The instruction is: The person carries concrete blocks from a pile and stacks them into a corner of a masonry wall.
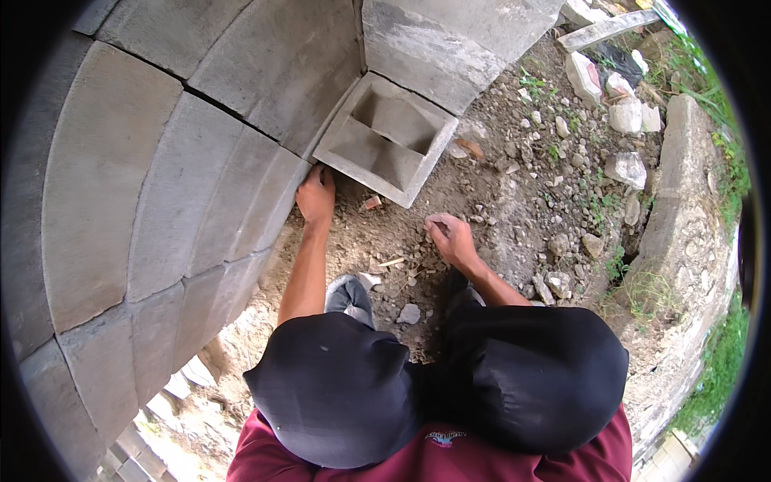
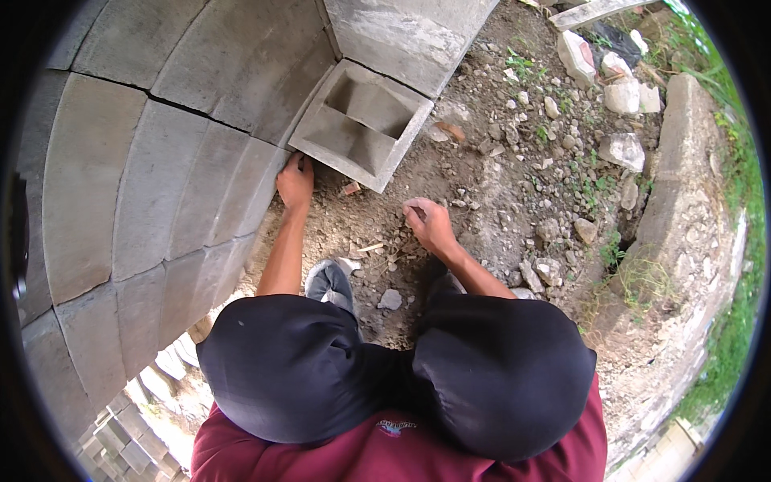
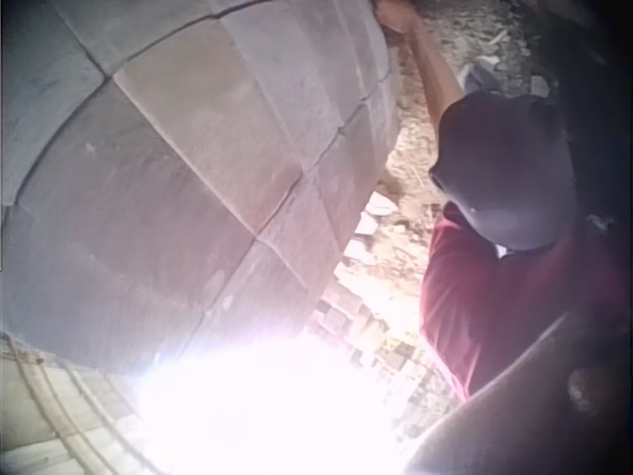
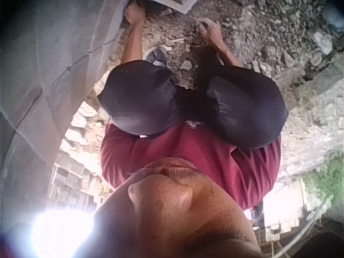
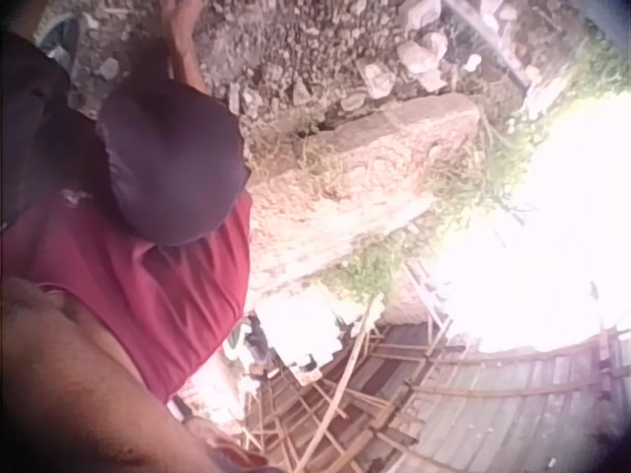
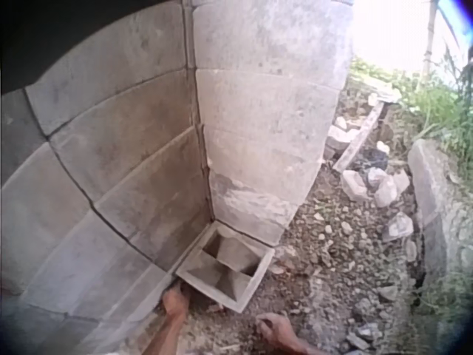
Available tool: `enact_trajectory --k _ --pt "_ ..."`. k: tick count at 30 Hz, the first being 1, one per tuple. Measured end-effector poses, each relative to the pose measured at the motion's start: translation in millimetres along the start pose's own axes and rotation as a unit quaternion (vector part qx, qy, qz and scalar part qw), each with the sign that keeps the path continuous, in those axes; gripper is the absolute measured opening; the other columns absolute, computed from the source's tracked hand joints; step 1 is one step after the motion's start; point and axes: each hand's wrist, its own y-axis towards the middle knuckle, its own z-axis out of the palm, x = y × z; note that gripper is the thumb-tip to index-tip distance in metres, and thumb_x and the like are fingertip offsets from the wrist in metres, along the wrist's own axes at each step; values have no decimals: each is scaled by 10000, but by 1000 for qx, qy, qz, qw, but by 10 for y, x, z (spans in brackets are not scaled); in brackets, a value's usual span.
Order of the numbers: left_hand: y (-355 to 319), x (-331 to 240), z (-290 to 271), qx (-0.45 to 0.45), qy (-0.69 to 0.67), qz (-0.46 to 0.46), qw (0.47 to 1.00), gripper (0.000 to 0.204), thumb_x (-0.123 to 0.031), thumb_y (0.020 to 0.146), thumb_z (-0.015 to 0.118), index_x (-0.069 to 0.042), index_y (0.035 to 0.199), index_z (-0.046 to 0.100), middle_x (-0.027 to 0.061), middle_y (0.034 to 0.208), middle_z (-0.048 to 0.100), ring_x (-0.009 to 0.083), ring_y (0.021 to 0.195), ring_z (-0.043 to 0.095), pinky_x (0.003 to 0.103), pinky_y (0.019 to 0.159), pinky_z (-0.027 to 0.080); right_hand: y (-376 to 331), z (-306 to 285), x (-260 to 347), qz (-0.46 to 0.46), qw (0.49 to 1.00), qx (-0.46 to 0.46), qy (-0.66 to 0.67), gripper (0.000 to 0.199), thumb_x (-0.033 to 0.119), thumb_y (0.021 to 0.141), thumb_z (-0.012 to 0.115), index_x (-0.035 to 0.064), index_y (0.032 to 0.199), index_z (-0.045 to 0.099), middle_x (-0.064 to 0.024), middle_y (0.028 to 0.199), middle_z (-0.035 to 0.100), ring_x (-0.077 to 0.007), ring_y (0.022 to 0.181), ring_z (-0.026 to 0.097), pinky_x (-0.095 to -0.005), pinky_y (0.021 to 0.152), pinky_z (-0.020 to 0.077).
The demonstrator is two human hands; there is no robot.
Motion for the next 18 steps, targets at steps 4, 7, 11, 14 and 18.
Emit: enact_trajectory --k 4,7,11,14,18 --pt "-112 -35 -129 12 -47 21 999 245 -203 835 630 -72 1035 685 166 741 665 355 649 645 435 594 512 -29 60 -105 -20 999 -18 19 147 132 858 613 32 943 679 -143 819 662 -232 663 621 -323 630 490" --pt "-241 -103 -186 69 -55 -3 996 346 -212 838 598 -73 1152 638 225 834 673 390 717 660 467 649 536 -23 84 -118 -50 998 -23 11 153 131 858 613 31 951 679 -153 861 667 -255 691 631 -329 645 495" --pt "-185 -169 -236 152 -5 -13 988 486 -192 798 565 -75 1270 559 261 804 651 414 716 647 489 650 529 13 108 -10 -52 999 -2 -5 165 136 862 613 22 962 679 -155 877 669 -271 719 639 -328 663 501" --pt "-110 -185 -250 191 18 -25 981 546 -196 780 561 -82 1313 524 273 785 640 429 721 639 499 659 524 46 58 27 -30 1000 4 1 170 138 862 615 16 963 676 -149 879 673 -264 717 639 -324 668 503" --pt "-115 -213 -273 188 27 -11 982 546 -211 788 555 -103 1322 518 274 780 637 439 731 633 511 675 516 80 -4 -5 1 999 0 34 165 138 861 619 17 958 676 -145 866 673 -240 699 634 -319 666 501"
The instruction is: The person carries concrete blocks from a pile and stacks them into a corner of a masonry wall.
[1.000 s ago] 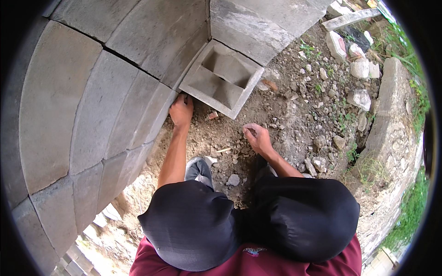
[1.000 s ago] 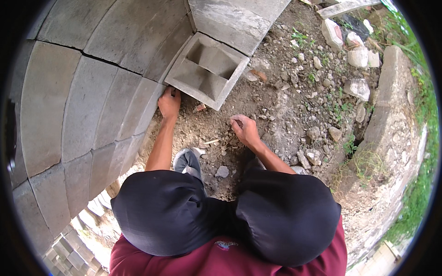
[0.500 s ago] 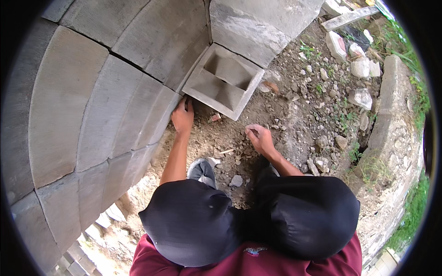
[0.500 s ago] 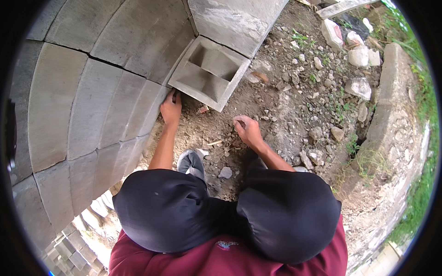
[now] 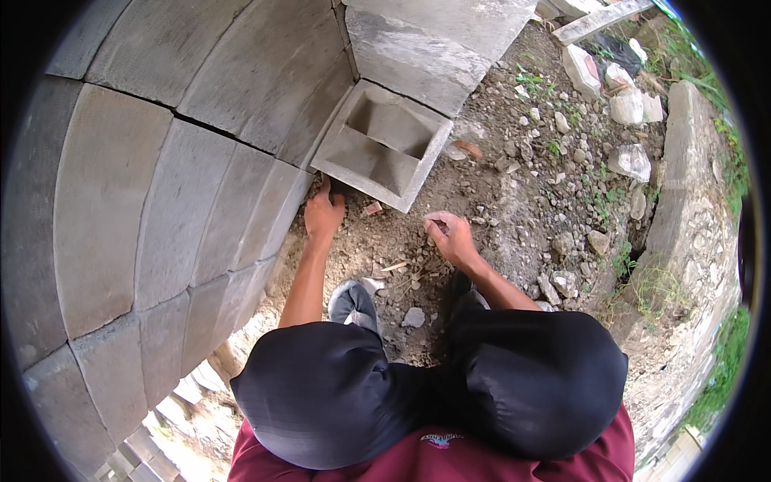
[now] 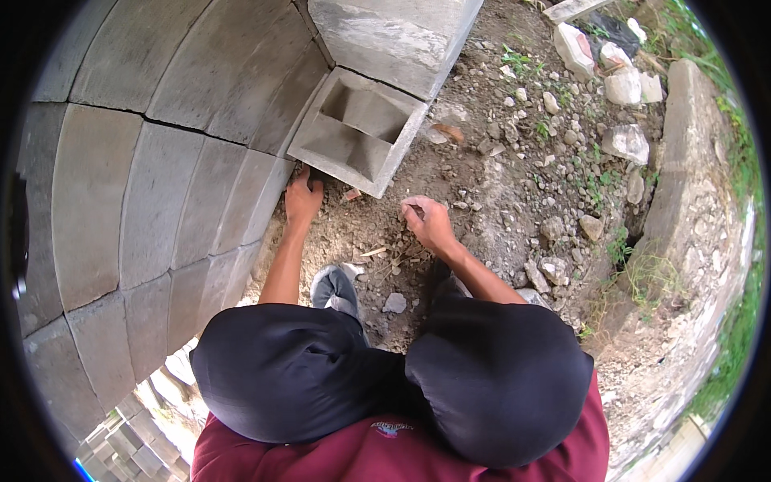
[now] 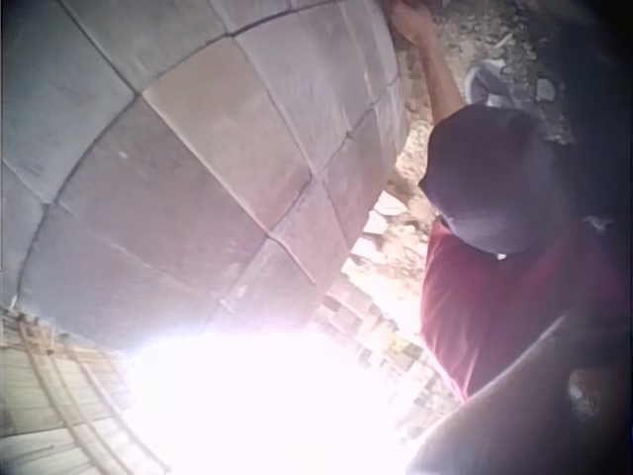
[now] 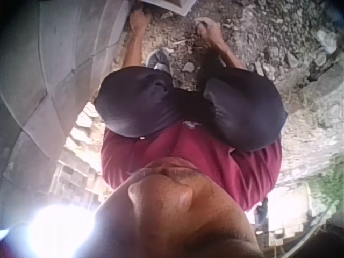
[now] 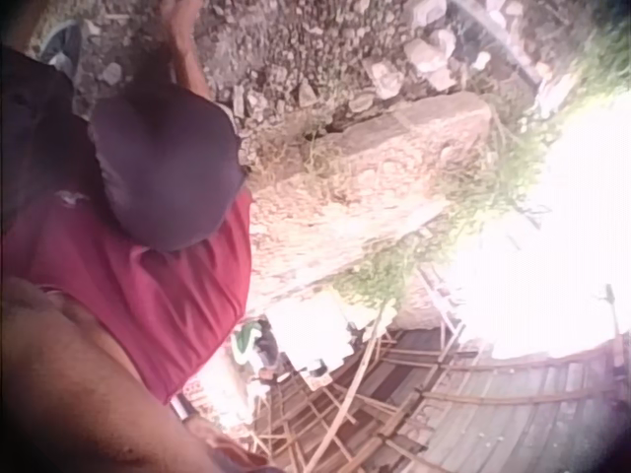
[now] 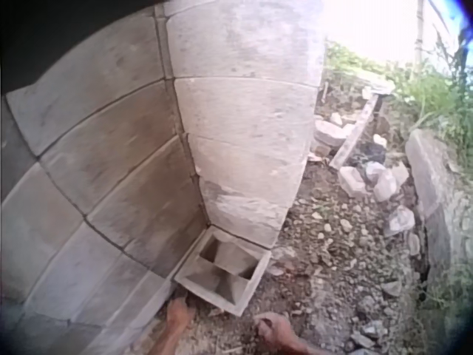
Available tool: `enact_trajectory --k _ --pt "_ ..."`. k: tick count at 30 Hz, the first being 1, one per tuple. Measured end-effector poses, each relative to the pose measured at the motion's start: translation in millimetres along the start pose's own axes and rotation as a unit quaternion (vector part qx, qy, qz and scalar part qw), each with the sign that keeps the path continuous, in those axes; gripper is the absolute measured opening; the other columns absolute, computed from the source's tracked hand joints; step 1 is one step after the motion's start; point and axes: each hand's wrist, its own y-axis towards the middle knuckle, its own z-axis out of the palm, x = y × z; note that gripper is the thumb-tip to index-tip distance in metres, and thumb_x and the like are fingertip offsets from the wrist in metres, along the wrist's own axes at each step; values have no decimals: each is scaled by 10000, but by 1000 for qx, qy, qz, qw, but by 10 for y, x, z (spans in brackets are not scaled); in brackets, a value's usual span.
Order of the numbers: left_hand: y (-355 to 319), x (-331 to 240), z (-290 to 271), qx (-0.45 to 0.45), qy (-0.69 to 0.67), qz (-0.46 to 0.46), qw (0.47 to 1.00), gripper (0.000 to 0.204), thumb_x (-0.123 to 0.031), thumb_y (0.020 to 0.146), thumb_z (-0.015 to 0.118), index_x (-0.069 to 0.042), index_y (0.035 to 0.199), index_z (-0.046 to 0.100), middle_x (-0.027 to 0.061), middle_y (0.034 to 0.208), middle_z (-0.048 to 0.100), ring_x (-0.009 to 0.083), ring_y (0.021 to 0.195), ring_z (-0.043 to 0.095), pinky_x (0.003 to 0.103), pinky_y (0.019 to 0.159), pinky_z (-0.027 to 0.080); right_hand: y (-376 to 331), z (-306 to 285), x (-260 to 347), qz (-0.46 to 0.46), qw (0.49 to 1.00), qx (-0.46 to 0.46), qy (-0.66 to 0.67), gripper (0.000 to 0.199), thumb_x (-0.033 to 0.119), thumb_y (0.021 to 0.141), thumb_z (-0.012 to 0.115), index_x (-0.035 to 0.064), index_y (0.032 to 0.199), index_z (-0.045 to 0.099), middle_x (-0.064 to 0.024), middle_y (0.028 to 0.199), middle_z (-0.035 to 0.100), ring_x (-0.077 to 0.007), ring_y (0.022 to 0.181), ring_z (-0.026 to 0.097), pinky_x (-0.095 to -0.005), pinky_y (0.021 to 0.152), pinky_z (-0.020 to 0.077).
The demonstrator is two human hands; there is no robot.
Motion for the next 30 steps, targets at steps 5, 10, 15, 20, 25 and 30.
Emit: enact_trajectory --k 5,10,15,20,25,30 --pt "-233 -234 -58 -36 -122 -22 992 405 -190 813 570 -35 1186 605 220 729 647 370 673 656 434 640 520 -8 -71 -40 25 998 -41 46 181 145 887 613 -2 976 672 -93 814 682 -149 709 631 -288 682 504" --pt "-447 -454 -181 -95 -201 180 958 341 -172 850 592 -23 1156 612 176 1015 665 279 913 660 410 790 513 64 -127 90 34 994 -56 84 200 143 891 619 -13 1009 656 -85 876 680 -140 777 634 -279 711 511" --pt "-252 -676 -314 -86 -50 278 956 525 -281 895 535 -55 1361 448 162 1474 328 294 1392 262 524 1132 154 111 -225 293 -49 993 -88 67 265 126 880 622 -11 1107 606 -118 965 658 -181 856 646 -300 732 521" --pt "-184 -601 -338 5 51 257 965 588 -338 928 479 -77 1437 342 92 1527 264 279 1423 200 541 1148 81 155 -228 306 -71 993 -85 31 245 117 865 618 -12 1074 616 -158 950 646 -236 836 648 -323 717 516" --pt "-207 -776 -530 56 106 263 957 560 -275 946 451 -21 1430 330 150 1523 254 301 1432 175 549 1137 43 203 -635 151 -62 990 -126 -24 192 94 848 626 -18 1003 633 -162 919 637 -264 826 642 -343 742 513" --pt "-49 -1221 -585 96 57 359 927 554 -301 962 448 -4 1418 343 176 1516 253 313 1432 169 530 1143 33 435 -1102 -204 -107 951 -216 -193 257 42 828 595 -31 1074 601 -197 1059 603 -318 994 597 -378 867 491"
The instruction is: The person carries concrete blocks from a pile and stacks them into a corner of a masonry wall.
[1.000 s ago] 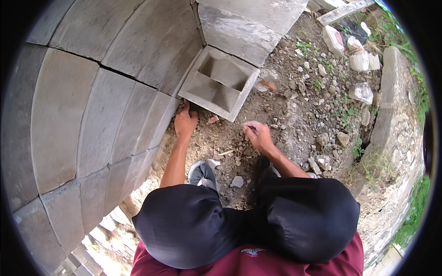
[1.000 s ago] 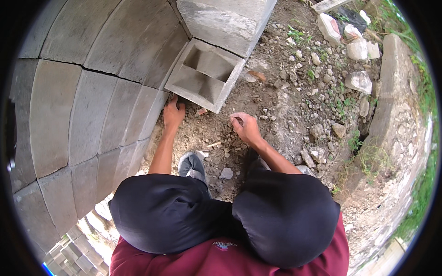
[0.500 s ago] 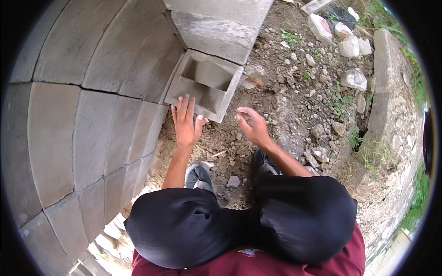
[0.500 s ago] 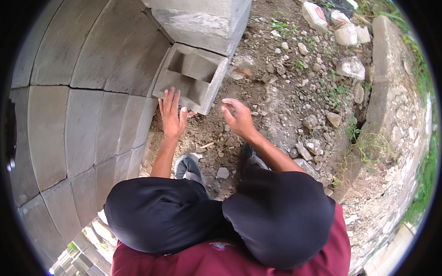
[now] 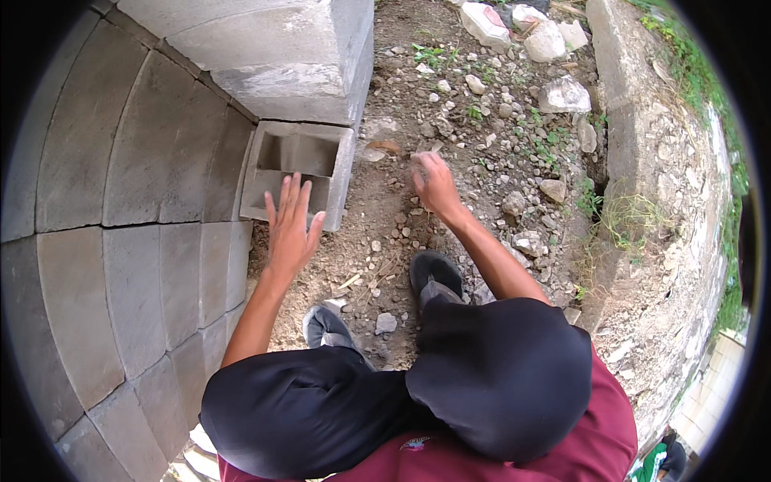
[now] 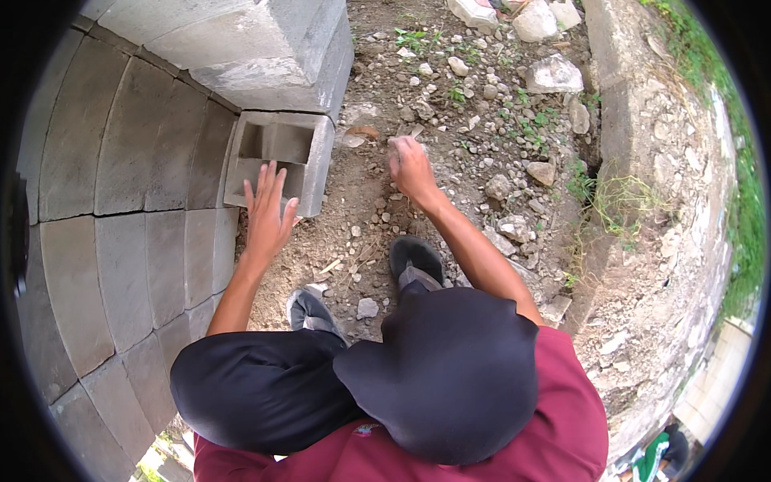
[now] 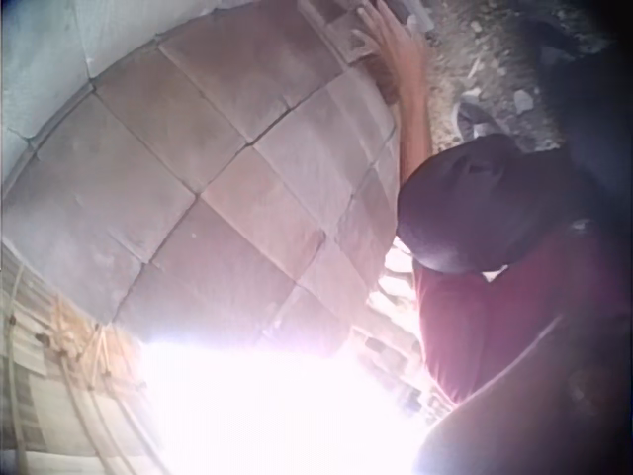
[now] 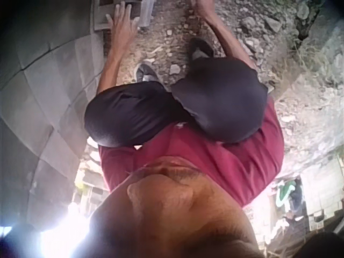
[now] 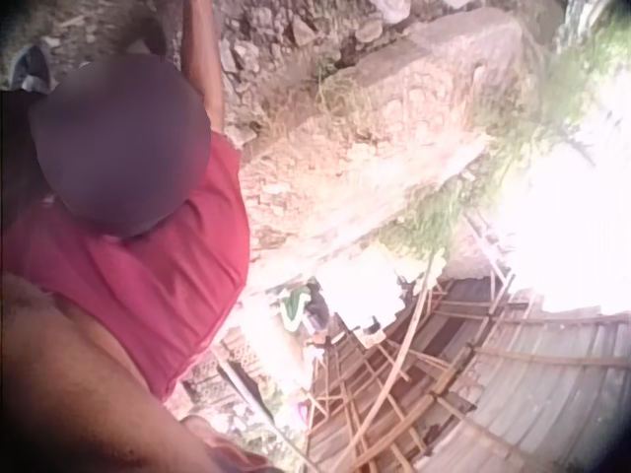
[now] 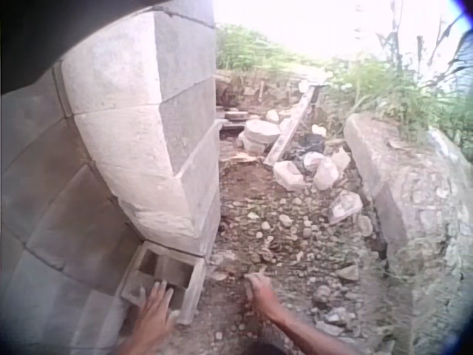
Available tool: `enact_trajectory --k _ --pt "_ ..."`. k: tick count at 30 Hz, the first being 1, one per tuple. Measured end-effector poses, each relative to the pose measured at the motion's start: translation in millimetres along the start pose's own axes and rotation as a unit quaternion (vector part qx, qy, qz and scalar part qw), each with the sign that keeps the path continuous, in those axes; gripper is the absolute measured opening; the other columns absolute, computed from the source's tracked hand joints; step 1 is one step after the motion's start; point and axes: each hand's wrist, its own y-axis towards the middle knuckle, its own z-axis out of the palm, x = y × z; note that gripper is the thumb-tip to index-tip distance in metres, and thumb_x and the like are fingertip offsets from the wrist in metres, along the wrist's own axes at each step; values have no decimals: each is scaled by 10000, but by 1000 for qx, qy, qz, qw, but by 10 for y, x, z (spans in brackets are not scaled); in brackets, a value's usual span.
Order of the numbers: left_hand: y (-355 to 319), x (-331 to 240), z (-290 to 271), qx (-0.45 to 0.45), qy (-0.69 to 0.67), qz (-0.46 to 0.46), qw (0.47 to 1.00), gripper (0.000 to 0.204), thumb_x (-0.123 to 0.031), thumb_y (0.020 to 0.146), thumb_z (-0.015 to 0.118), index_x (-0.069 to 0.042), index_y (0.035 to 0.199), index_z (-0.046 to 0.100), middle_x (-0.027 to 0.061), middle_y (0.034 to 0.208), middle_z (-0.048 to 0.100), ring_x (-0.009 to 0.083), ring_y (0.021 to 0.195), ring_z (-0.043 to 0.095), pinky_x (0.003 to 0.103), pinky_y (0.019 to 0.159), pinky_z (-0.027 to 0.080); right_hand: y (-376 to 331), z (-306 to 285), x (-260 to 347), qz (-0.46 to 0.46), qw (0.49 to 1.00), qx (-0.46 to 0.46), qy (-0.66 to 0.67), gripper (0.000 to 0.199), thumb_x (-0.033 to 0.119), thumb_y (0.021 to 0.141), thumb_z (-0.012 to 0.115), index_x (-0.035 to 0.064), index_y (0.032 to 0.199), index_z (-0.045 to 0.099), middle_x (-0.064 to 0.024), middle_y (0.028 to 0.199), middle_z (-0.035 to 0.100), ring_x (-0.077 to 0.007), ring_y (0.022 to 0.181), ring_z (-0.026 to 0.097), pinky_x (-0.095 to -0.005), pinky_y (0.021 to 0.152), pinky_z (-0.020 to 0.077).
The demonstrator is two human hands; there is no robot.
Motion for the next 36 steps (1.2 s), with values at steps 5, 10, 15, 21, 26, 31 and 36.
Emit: enact_trajectory --k 5,10,15,21,26,31,36 --pt "380 -98 250 48 25 90 994 638 -401 957 455 -44 1453 271 172 1534 198 309 1434 148 521 1151 43 378 -122 -157 -49 977 -45 -202 467 67 796 572 -56 1240 492 -256 1287 473 -389 1236 432 -441 1058 344" --pt "404 -168 318 95 61 109 988 708 -446 934 479 -75 1476 217 155 1552 135 299 1437 138 536 1145 63 508 -291 -474 53 975 -100 -190 442 52 803 569 -44 1230 507 -247 1263 490 -377 1228 441 -454 1049 352" --pt "431 -174 306 107 43 100 988 716 -421 925 502 -73 1478 211 168 1551 130 314 1435 134 543 1143 67 453 -162 -466 -200 958 42 -201 276 -41 806 518 -7 1067 603 -153 1193 571 -289 1171 507 -428 1003 390" --pt "414 -16 184 126 -65 96 985 728 -373 928 514 -57 1488 171 179 1556 98 319 1445 88 528 1146 28 380 -93 -277 -73 973 73 -206 169 11 795 590 12 955 645 -149 1066 596 -312 1034 558 -430 935 427" --pt "358 38 51 191 -31 100 976 768 -323 915 544 -44 1492 120 193 1558 50 330 1449 41 537 1140 9 76 265 151 78 983 124 110 107 89 835 667 -5 886 660 -123 903 639 -223 807 634 -334 675 526" --pt "541 -2 -175 255 47 140 956 836 -368 886 576 -57 1497 96 188 1559 31 320 1451 9 555 1139 28 -113 815 442 240 928 151 242 162 125 785 727 8 893 698 -112 792 708 -184 724 679 -308 669 521" --pt "706 54 -418 365 98 122 918 812 -358 867 612 -129 1500 158 185 1557 43 309 1453 20 574 1137 33 -189 920 645 285 930 147 181 132 133 773 735 27 846 708 -107 760 705 -170 697 672 -311 649 512"
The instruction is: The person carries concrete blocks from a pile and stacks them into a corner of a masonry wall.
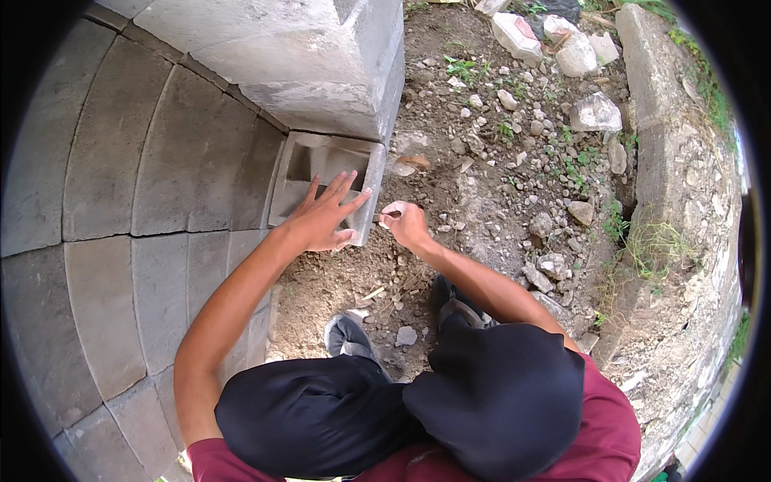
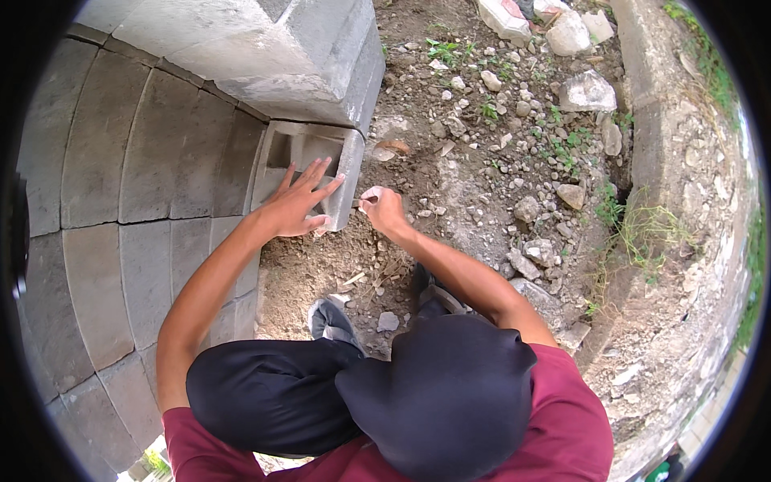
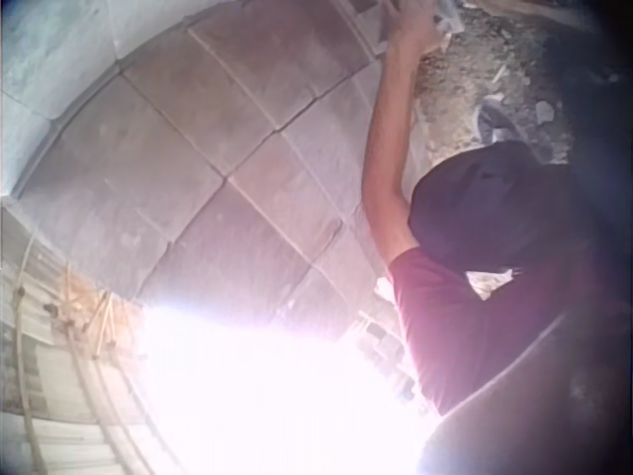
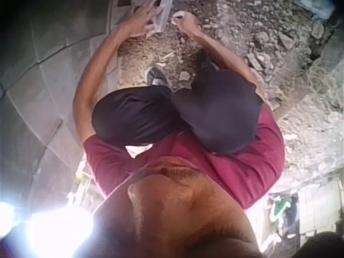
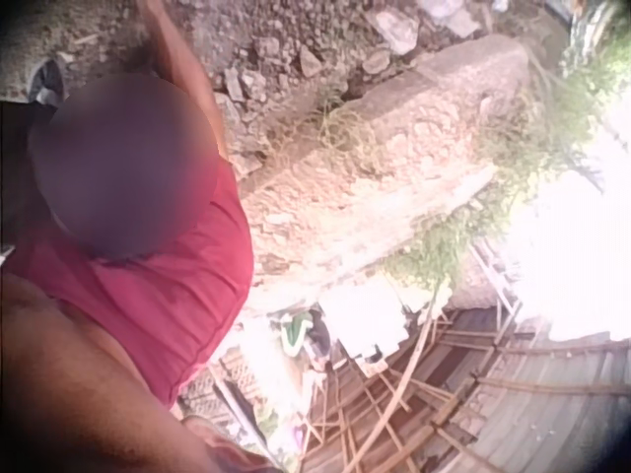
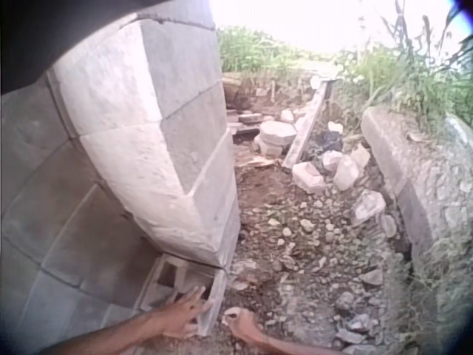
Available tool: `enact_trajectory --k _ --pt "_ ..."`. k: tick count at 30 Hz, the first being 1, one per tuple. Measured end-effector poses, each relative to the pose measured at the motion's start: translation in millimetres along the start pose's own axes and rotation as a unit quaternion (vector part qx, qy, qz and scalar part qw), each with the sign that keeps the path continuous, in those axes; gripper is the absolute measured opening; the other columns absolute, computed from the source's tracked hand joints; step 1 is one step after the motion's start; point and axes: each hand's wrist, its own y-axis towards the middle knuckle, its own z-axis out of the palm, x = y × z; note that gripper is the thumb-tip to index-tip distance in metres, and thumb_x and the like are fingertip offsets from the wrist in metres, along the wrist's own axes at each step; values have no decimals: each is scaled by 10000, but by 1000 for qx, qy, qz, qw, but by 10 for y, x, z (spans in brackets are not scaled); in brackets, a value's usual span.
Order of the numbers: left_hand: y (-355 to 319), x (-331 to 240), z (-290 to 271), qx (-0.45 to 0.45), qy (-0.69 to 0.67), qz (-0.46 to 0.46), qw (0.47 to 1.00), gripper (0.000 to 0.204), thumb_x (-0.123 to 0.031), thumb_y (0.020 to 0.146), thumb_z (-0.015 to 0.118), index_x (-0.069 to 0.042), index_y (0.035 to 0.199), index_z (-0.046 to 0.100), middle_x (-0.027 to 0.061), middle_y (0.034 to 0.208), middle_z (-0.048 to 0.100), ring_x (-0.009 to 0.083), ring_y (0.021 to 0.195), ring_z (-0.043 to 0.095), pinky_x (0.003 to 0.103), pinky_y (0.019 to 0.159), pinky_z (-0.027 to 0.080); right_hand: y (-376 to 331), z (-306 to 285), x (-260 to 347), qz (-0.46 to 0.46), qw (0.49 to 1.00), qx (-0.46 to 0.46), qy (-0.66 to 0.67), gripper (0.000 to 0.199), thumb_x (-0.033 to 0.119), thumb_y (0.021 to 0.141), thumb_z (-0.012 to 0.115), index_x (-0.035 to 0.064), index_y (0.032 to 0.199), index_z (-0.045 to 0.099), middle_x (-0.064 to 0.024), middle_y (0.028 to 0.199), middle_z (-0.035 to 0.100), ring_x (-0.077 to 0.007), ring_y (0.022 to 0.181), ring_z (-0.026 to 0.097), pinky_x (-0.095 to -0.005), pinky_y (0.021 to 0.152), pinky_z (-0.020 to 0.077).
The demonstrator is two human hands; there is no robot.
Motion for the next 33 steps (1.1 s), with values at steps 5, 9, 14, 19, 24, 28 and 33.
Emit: enact_trajectory --k 5,9,14,19,24,28,33 --pt "-53 49 397 -285 -134 13 949 454 -151 860 627 -107 1294 505 208 1406 378 327 1333 325 478 1087 244 -26 -36 -256 21 989 38 142 162 135 799 735 -14 799 674 -72 725 692 -107 679 638 -264 625 497" --pt "-333 -343 974 -518 -425 -98 736 163 -35 856 593 5 1000 657 169 1108 622 276 934 624 402 837 509 -470 -119 -296 65 968 133 203 172 119 830 718 -38 852 651 -69 761 685 -112 708 642 -248 641 509" --pt "-335 -695 1558 -394 -503 -138 757 283 -84 854 615 0 1124 602 162 1097 613 242 845 632 358 752 513 -605 3 -312 62 955 200 209 186 129 846 706 -35 913 648 -73 789 687 -122 728 650 -244 679 524" --pt "-169 -776 1436 -285 -503 -113 808 396 -157 855 633 -11 1212 549 169 1106 616 266 880 631 351 787 503 -431 -171 -222 -2 990 104 100 230 126 883 660 -47 1029 620 -95 899 685 -141 829 651 -260 763 521" --pt "-26 -556 1096 -122 -509 -84 848 343 -208 930 563 2 1200 582 156 1027 683 186 925 659 287 782 516 -220 -776 -293 -115 988 -79 69 235 139 859 651 -15 1035 640 -139 982 684 -197 888 664 -302 791 526" --pt "-140 -485 502 -39 -444 18 895 362 -231 931 567 -2 1211 576 169 1057 672 198 938 657 306 794 518 52 -1395 -193 -142 971 -191 3 181 142 838 654 10 959 673 -102 873 686 -163 810 653 -295 728 516" --pt "163 -411 -225 -33 -400 44 915 453 -334 890 620 -33 1224 571 174 1147 641 277 1071 622 386 927 477 628 -1997 -192 -134 952 -276 -24 171 147 826 642 23 938 678 -104 836 682 -174 746 647 -305 718 519"
